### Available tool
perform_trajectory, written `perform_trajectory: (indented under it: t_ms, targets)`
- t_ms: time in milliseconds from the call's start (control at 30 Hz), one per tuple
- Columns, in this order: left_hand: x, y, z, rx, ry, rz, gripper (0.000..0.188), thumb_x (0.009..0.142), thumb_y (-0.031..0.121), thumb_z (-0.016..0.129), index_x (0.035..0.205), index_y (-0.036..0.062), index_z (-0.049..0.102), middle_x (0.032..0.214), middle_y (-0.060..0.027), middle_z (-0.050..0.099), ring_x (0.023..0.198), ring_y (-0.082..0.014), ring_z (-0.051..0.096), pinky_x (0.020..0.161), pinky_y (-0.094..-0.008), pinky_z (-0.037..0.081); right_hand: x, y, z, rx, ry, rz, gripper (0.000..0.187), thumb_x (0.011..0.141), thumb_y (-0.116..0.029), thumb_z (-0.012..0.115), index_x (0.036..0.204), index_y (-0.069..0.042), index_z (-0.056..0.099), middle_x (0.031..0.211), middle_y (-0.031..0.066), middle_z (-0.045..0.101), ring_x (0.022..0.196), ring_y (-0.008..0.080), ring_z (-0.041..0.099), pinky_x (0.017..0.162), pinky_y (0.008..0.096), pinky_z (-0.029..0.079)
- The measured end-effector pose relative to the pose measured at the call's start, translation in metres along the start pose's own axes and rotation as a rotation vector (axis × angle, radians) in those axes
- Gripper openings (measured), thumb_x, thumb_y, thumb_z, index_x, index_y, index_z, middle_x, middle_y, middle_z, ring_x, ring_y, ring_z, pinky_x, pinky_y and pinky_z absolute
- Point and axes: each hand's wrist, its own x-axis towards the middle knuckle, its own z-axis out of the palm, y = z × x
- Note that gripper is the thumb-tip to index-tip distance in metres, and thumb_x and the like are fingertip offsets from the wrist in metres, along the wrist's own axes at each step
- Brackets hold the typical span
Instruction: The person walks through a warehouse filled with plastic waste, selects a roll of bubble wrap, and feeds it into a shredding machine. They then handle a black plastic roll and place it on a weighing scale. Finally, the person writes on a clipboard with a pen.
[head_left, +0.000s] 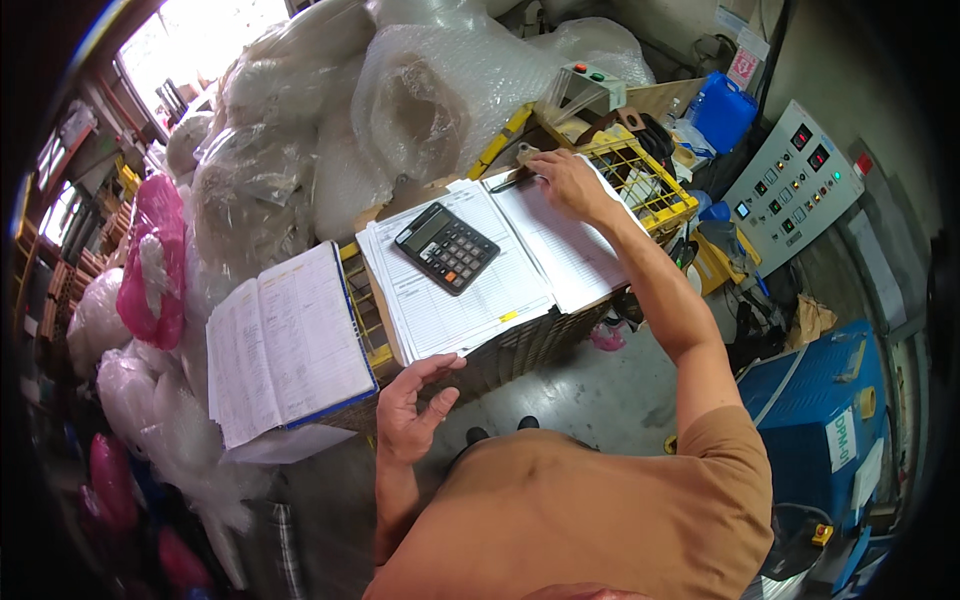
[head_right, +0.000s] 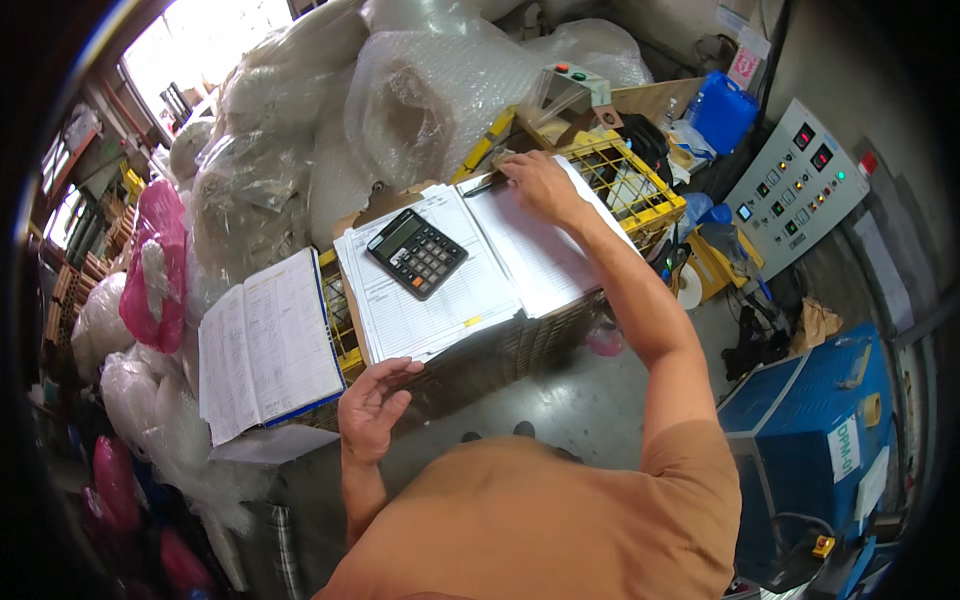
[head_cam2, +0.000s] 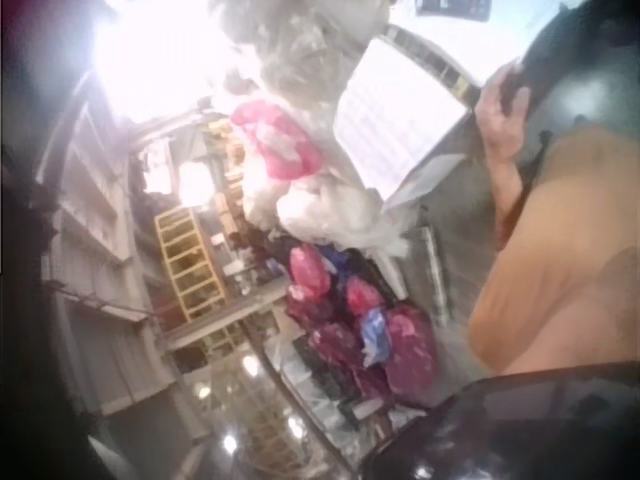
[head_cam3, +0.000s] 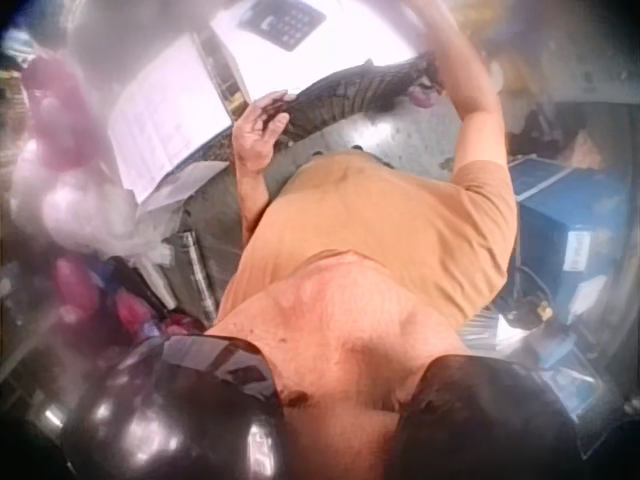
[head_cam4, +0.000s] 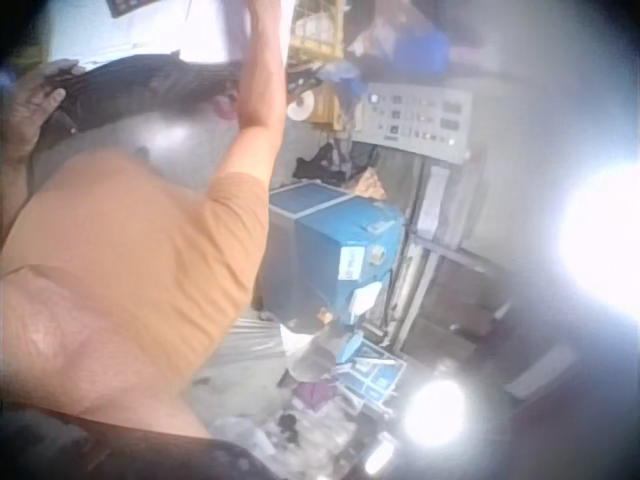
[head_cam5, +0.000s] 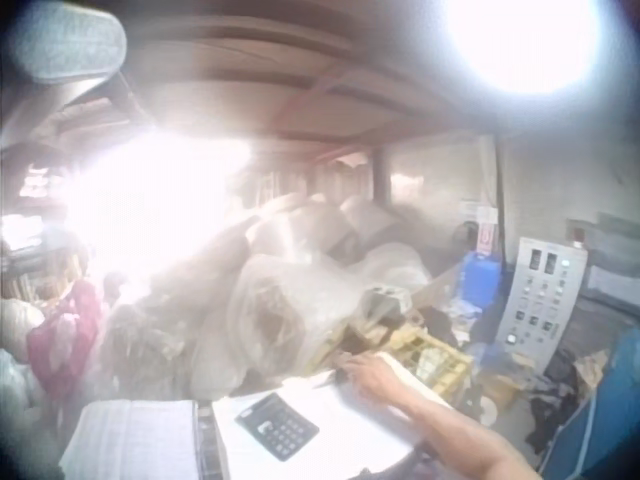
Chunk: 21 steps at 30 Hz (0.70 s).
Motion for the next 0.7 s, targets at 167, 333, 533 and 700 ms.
perform_trajectory:
  t_ms: [167, 333, 533, 700]
  targets:
    - [0.0, -0.007, -0.013, 0.02, 0.043, 0.012, 0.037, 0.09, 0.008, 0.069, 0.124, -0.0036, 0.061, 0.115, -0.0125, 0.069, 0.11, -0.0187, 0.062, 0.099, -0.0317, 0.046, 0.006, 0.002, 0.001, -0.077, -0.143, -0.057, 0.03, 0.083, -0.01, 0.06, 0.111, -0.006, 0.07, 0.107, 0.0143, 0.067, 0.106, 0.0346, 0.058, 0.094, 0.0437, 0.047]
    - [-0.002, -0.008, -0.01, 0.112, 0.108, 0.023, 0.035, 0.088, 0.009, 0.07, 0.12, -0.0036, 0.063, 0.113, -0.0127, 0.069, 0.107, -0.0202, 0.064, 0.095, -0.0319, 0.048, 0.008, 0.016, -0.015, -0.047, -0.369, 0.022, 0.023, 0.083, -0.016, 0.068, 0.102, -0.003, 0.07, 0.107, 0.0163, 0.064, 0.105, 0.0349, 0.056, 0.092, 0.0439, 0.046]
    - [0.013, 0.003, 0.029, 0.167, 0.186, 0.08, 0.036, 0.088, 0.011, 0.071, 0.12, -0.0031, 0.063, 0.112, -0.0131, 0.069, 0.107, -0.021, 0.064, 0.096, -0.0321, 0.047, -0.024, 0.015, -0.082, 0.303, -0.152, 0.287, 0.015, 0.088, -0.014, 0.066, 0.095, -0.002, 0.064, 0.081, 0.0055, 0.058, 0.078, 0.0206, 0.056, 0.072, 0.0347, 0.046]
    - [0.049, 0.002, 0.081, 0.49, 0.072, 0.177, 0.036, 0.086, 0.01, 0.071, 0.118, -0.0044, 0.064, 0.118, -0.0168, 0.066, 0.115, -0.0271, 0.06, 0.101, -0.0378, 0.044, -0.11, 0.026, -0.122, 1.036, 0.111, 0.642, 0.013, 0.088, -0.008, 0.066, 0.091, -0.003, 0.054, 0.075, 0.0014, 0.057, 0.059, 0.0076, 0.053, 0.055, 0.0218, 0.045]
